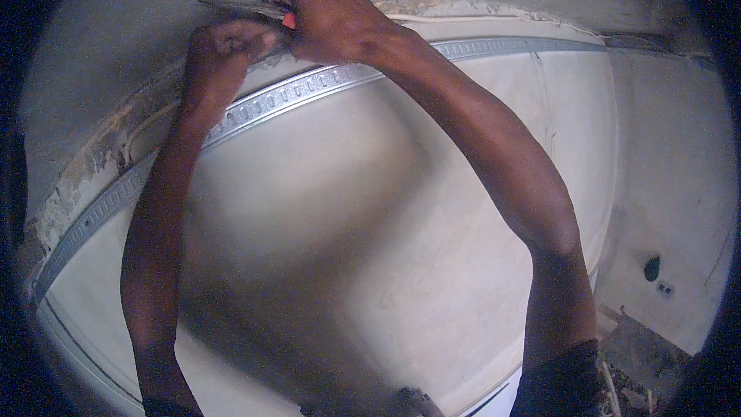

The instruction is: The person strips the insulation from electrical wires using shears, then inserts the wires into a metal conduit attached to the ceiling. They secure the wires by crimping the conduit with the shears. Another person is visible in the background measuring the wall.

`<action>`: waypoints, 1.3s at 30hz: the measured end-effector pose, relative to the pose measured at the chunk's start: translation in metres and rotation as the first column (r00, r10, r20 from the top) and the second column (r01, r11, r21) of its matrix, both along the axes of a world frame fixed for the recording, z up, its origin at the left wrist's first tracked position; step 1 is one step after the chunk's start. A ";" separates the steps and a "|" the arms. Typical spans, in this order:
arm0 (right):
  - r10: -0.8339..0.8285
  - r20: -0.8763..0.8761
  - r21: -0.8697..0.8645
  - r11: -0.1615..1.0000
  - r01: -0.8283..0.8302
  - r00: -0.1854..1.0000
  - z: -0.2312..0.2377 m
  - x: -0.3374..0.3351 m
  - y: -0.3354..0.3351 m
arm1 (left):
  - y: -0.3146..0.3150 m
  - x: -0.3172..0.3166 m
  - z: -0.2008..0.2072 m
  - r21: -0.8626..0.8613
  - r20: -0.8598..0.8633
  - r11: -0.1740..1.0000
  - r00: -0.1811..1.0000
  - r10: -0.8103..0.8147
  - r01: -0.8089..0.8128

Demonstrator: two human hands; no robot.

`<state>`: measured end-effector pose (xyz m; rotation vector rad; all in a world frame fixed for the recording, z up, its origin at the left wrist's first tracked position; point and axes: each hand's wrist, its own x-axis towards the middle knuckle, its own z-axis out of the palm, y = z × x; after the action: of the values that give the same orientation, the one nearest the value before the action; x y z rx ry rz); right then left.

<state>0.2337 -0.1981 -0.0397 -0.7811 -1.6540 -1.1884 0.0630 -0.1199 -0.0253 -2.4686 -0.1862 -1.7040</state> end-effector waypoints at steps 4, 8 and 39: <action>-0.026 -0.025 0.050 0.998 0.028 0.999 -0.007 -0.001 0.004 | 0.003 -0.002 0.004 0.071 -0.038 0.995 0.997 0.069 -0.067; -0.016 0.015 0.157 0.988 0.013 1.000 -0.015 -0.003 0.010 | 0.013 0.001 0.003 0.030 -0.017 0.992 0.992 0.122 -0.121; -0.151 -0.195 -0.040 0.988 0.146 0.969 -0.044 0.016 -0.018 | 0.005 -0.001 0.012 0.253 -0.049 0.953 0.982 0.181 -0.164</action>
<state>0.2492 -0.2165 -0.0840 -1.0210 -1.4700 -1.1538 0.0619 -0.1148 -0.0130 -2.2545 -0.1642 -1.4677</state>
